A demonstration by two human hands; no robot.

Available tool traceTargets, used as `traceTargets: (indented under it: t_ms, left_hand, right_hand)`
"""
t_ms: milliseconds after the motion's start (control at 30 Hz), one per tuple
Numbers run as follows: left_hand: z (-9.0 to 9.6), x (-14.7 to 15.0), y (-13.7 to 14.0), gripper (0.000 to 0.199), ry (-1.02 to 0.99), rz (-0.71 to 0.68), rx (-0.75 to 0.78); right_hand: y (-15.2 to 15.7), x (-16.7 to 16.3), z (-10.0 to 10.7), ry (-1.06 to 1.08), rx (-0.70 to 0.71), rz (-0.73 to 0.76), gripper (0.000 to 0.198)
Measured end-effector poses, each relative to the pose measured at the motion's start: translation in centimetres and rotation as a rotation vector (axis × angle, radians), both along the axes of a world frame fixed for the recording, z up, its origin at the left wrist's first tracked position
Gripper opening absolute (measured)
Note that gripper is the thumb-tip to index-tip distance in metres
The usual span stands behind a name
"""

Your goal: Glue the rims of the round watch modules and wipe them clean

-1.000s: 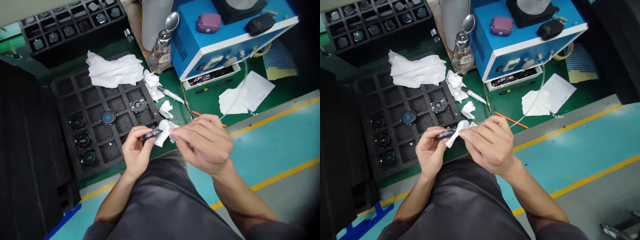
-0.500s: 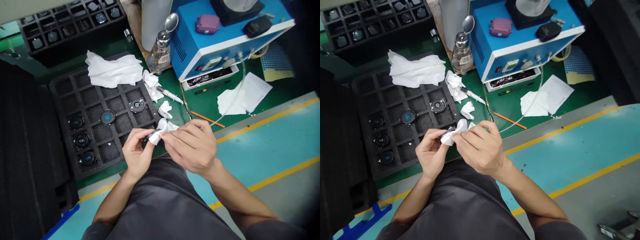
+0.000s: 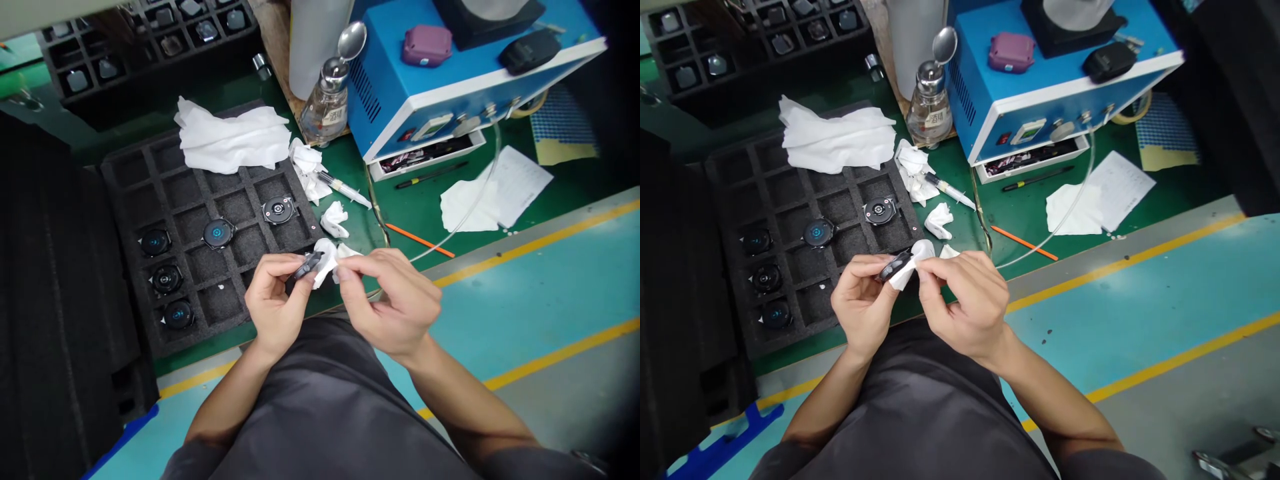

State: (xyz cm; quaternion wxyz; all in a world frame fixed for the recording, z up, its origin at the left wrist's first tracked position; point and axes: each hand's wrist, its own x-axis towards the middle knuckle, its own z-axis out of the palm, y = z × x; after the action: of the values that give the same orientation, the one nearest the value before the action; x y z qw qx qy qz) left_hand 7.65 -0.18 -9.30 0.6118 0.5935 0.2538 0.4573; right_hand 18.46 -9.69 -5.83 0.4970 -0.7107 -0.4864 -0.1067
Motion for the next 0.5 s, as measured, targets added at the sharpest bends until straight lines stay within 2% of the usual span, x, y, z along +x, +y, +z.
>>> traceTargets:
  t_ms: [200,333,433,500]
  left_hand:
    - [-0.3,0.1,0.0,0.014,0.032,0.035,0.078]
    - [0.0,-0.1,0.2,0.017,0.017,0.057,0.037]
    - [0.2,-0.5,0.6,0.021,0.005,0.133,0.04]
    - [0.2,-0.7,1.0,0.024,-0.019,0.196,0.062]
  right_hand:
    - [-0.6,0.7,0.1,-0.028,-0.055,0.011,0.021]
    - [-0.6,1.8,-0.1,0.11,-0.054,-0.048,0.016]
    - [0.0,2.5,-0.6,0.248,0.022,0.062,0.014]
    - [0.1,2.8,-1.0,0.219,-0.008,0.155,0.015]
